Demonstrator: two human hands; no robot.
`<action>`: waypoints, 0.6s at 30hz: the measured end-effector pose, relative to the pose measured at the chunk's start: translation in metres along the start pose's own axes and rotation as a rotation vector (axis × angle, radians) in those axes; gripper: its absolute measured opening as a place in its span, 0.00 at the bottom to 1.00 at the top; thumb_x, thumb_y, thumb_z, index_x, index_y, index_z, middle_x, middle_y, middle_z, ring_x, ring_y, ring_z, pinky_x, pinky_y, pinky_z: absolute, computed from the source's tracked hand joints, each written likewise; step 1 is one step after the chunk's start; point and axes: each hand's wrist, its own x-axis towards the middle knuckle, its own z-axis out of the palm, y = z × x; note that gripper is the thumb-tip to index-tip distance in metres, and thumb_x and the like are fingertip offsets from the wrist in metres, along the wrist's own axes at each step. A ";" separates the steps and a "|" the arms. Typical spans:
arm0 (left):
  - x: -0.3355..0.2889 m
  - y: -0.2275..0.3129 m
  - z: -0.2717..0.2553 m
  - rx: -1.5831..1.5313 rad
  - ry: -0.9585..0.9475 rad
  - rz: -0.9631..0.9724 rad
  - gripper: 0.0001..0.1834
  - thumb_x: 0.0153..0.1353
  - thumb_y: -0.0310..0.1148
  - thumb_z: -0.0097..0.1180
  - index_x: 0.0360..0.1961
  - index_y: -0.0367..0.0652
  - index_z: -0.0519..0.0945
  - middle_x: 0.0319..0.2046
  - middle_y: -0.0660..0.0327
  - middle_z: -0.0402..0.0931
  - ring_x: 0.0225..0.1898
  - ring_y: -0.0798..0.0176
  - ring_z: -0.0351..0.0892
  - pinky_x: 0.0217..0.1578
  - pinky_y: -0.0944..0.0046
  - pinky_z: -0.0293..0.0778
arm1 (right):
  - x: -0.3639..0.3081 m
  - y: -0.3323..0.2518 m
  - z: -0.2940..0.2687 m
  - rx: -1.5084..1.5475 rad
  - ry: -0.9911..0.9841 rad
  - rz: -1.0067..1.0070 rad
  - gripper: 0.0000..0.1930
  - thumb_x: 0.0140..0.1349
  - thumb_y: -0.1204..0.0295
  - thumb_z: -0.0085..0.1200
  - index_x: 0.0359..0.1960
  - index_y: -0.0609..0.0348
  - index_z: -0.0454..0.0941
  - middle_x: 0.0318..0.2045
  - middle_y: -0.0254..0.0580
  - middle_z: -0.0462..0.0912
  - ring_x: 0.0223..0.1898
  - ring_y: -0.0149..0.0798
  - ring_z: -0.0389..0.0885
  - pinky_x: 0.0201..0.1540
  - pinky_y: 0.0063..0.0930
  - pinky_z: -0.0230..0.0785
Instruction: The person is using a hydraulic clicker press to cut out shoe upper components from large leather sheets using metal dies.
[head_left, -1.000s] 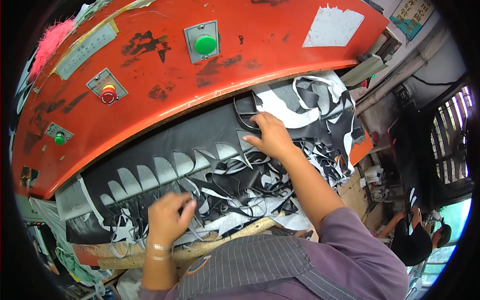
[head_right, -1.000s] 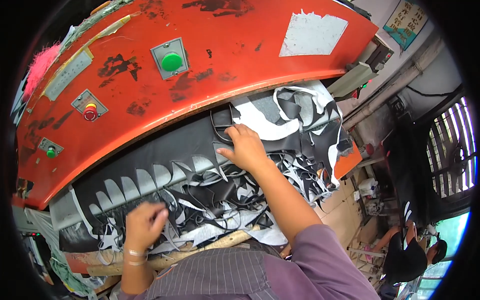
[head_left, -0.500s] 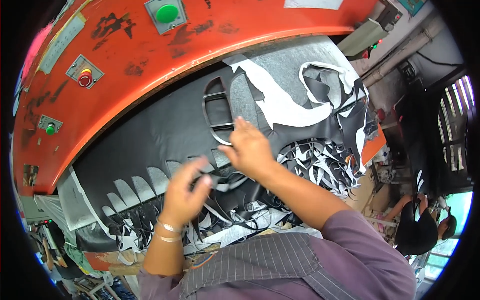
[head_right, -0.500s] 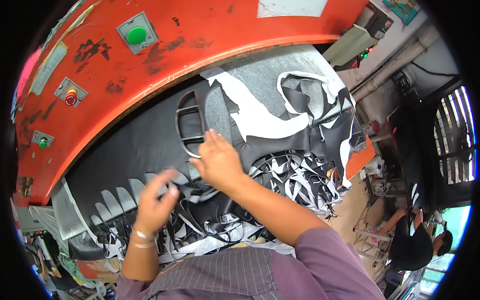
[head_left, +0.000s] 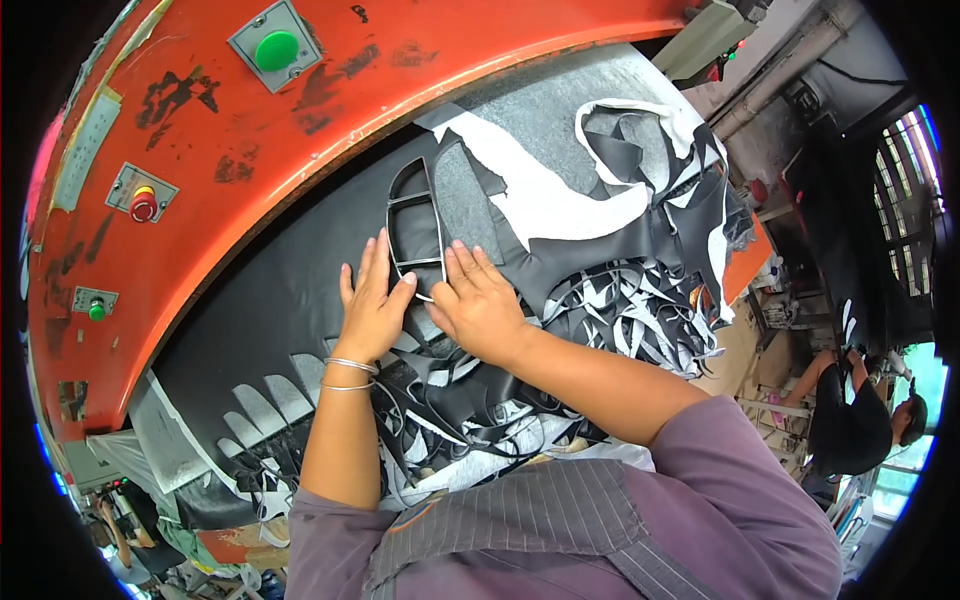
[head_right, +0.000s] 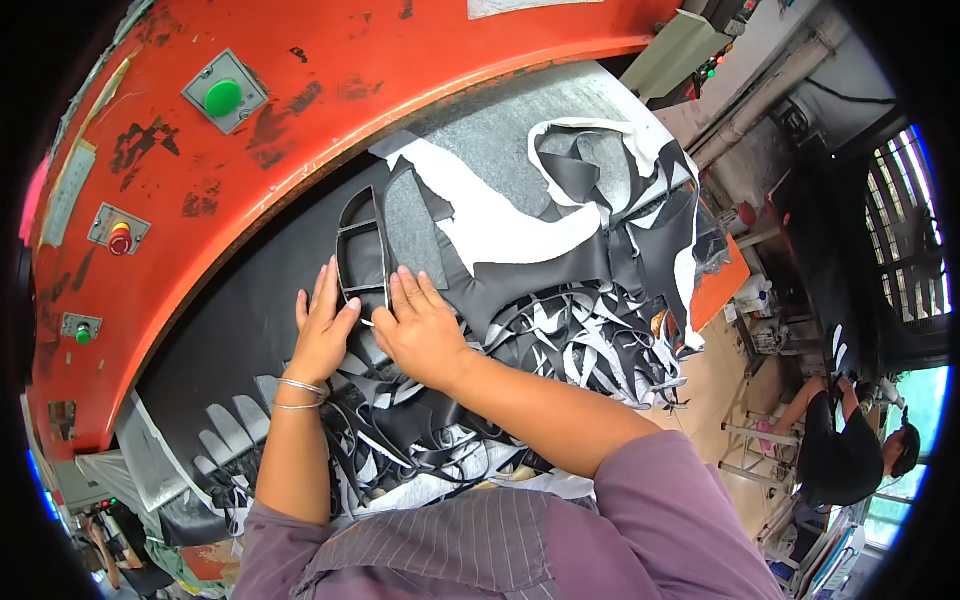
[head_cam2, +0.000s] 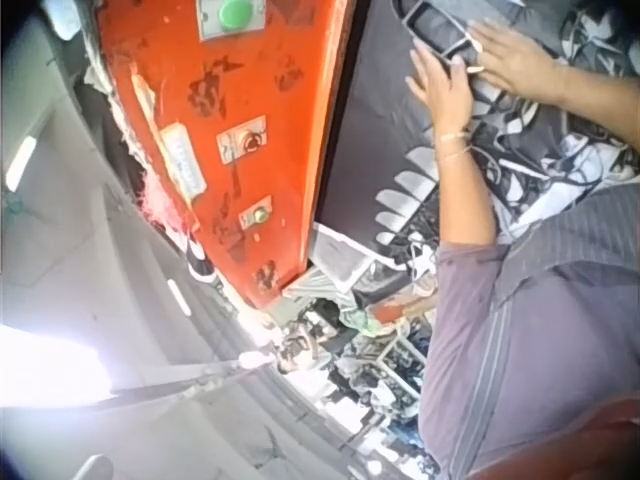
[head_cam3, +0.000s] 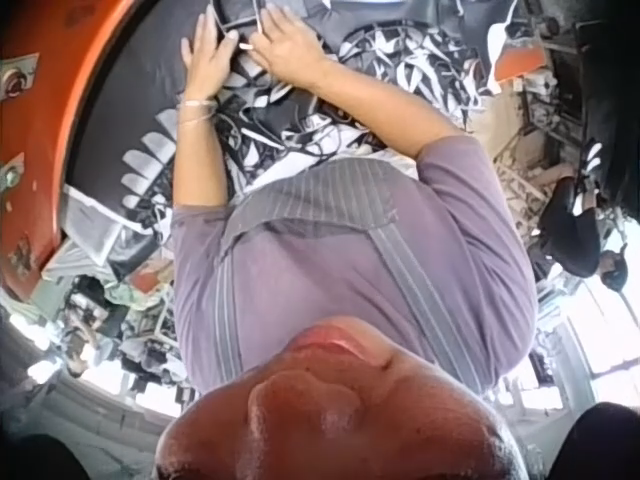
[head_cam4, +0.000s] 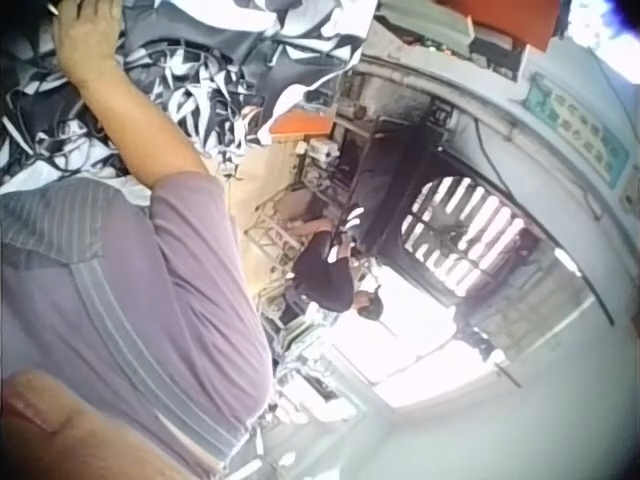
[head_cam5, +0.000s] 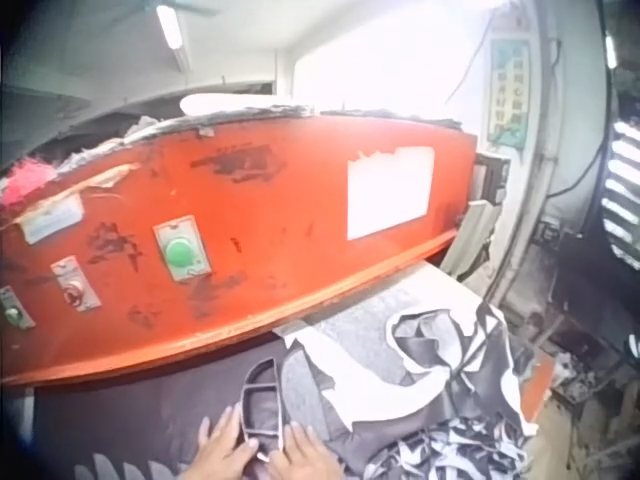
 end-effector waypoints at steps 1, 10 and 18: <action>-0.001 0.002 0.000 -0.002 0.003 0.002 0.38 0.66 0.47 0.43 0.71 0.39 0.48 0.69 0.48 0.53 0.73 0.56 0.44 0.67 0.45 0.27 | 0.000 0.000 0.000 -0.024 0.007 -0.007 0.13 0.56 0.62 0.58 0.30 0.58 0.72 0.48 0.65 0.77 0.56 0.59 0.73 0.62 0.49 0.62; -0.065 -0.035 -0.042 -0.490 0.381 -0.017 0.26 0.66 0.39 0.50 0.62 0.36 0.68 0.60 0.50 0.68 0.64 0.58 0.64 0.63 0.57 0.57 | -0.009 -0.029 -0.058 0.036 -0.094 0.139 0.35 0.51 0.51 0.63 0.59 0.53 0.68 0.57 0.56 0.70 0.62 0.59 0.63 0.64 0.52 0.53; -0.193 -0.132 -0.185 -0.354 1.509 -0.206 0.20 0.71 0.43 0.42 0.37 0.36 0.78 0.33 0.60 0.79 0.36 0.66 0.76 0.42 0.64 0.71 | 0.039 -0.052 -0.105 0.432 0.152 0.075 0.27 0.55 0.62 0.64 0.53 0.64 0.70 0.40 0.50 0.77 0.39 0.47 0.77 0.42 0.37 0.72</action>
